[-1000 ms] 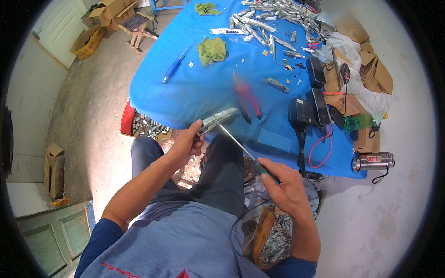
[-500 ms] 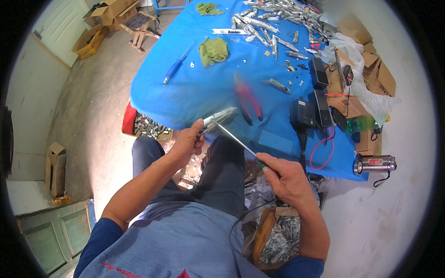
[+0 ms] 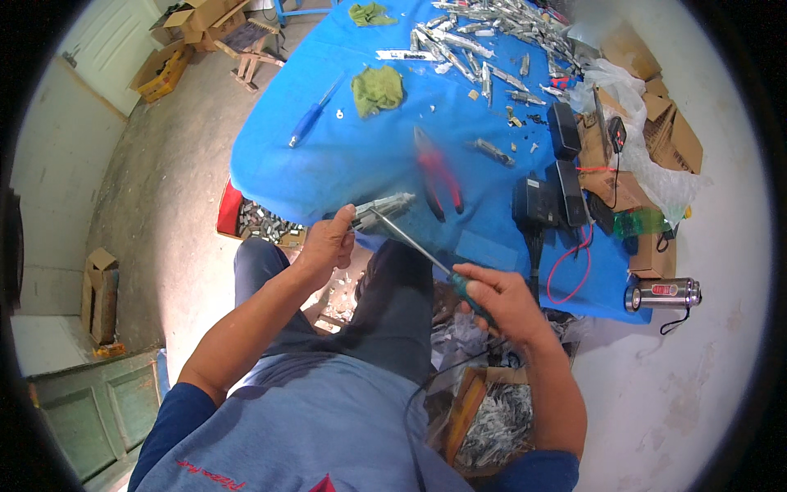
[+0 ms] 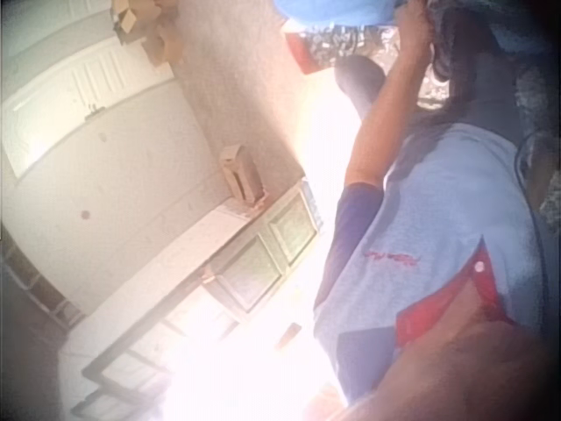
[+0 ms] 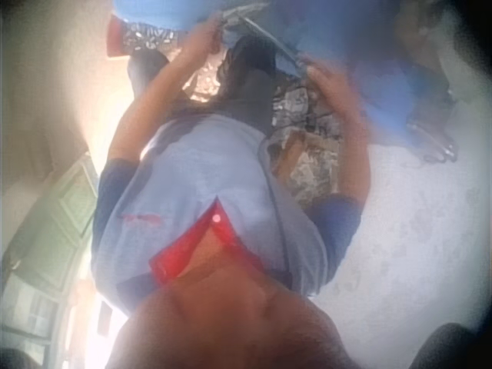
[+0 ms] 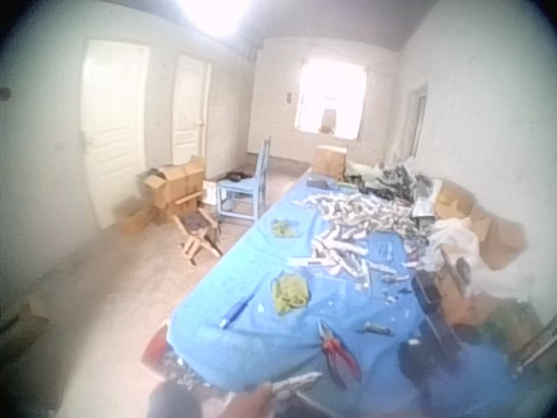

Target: The person holds a small electronic component by hand and uses a screwdriver and pliers to pry and detach internal metal parts.

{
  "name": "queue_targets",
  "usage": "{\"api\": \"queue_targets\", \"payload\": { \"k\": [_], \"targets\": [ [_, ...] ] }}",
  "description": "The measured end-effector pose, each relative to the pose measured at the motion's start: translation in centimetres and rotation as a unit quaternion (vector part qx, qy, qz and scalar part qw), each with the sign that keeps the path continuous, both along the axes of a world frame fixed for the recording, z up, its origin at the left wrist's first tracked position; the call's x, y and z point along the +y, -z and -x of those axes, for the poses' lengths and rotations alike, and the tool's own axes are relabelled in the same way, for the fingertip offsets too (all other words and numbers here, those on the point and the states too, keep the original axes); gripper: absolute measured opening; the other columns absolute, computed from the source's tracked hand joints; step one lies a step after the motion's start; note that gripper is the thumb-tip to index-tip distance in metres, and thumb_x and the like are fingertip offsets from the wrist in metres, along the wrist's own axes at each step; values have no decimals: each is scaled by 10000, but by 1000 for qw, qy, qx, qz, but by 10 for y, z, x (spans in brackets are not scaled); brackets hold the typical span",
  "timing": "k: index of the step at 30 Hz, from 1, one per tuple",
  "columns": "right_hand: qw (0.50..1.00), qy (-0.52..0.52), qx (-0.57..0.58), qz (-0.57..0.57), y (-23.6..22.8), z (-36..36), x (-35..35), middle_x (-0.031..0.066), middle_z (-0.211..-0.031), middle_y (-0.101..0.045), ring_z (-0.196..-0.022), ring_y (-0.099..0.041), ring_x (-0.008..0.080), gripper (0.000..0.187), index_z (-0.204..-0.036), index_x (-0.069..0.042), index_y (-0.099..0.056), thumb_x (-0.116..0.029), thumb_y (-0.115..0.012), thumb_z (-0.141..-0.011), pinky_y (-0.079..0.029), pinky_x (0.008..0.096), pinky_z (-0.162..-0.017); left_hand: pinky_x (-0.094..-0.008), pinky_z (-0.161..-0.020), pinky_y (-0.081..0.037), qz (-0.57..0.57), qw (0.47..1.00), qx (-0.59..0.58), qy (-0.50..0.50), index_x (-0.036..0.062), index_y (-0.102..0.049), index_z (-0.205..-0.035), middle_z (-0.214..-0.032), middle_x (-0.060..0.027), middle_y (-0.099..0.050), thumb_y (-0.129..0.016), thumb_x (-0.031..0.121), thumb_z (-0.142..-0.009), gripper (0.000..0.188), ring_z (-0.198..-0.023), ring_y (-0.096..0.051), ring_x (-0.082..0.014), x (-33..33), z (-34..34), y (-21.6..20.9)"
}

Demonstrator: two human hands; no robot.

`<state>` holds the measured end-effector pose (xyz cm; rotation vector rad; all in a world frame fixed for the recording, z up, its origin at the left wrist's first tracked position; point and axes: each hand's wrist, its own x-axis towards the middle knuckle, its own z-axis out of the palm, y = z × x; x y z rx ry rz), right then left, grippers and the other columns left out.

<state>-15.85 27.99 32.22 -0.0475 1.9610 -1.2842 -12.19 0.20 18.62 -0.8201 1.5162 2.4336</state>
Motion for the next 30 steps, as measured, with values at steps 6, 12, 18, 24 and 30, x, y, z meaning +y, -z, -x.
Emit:
{"api": "queue_targets", "payload": {
  "k": [6,12,18,24,30],
  "targets": [
    [949,-108,293,-50,11,-22,1,105,-856,-672,-713,-601,144,319,-1214,-46,-624,-114,-590,-905,-483,281,-686,-268,-419,-182,68,994,73,40,146,-403,-607,-533,56,-283,-587,513,-913,513,-433,-235,-83,-3,-1,15],
    [941,-131,304,-76,-13,-17,-8,141,-842,-654,-691,-590,167,310,-1198,-34,-624,-81,-583,-895,-472,283,-673,-260,-418,-181,-40,999,-25,16,142,-420,-640,-547,58,-305,-625,503,-896,488,-435,-235,-74,-2,2,-5],
    [944,-141,280,-103,-24,-10,-12,25,-757,-611,-633,-491,69,309,-1214,-41,-630,-89,-588,-912,-431,240,-579,-255,-426,-189,-31,999,-17,19,136,-436,-668,-582,57,-336,-639,497,-889,470,-457,-265,-70,-2,1,-4],
    [962,-116,216,-123,-37,-8,-15,39,-679,-570,-616,-481,73,300,-1186,-43,-642,-91,-589,-895,-423,252,-579,-251,-432,-201,-8,1000,-3,27,131,-463,-689,-590,54,-347,-634,507,-889,459,-468,-278,-67,-1,-1,-2],
    [963,-113,215,-116,-35,-9,-13,39,-683,-575,-620,-477,68,309,-1196,-50,-643,-90,-589,-894,-425,253,-577,-258,-428,-206,-4,999,2,33,133,-448,-651,-553,47,-326,-607,528,-898,493,-450,-269,-74,0,-1,-2]
  ]
}}
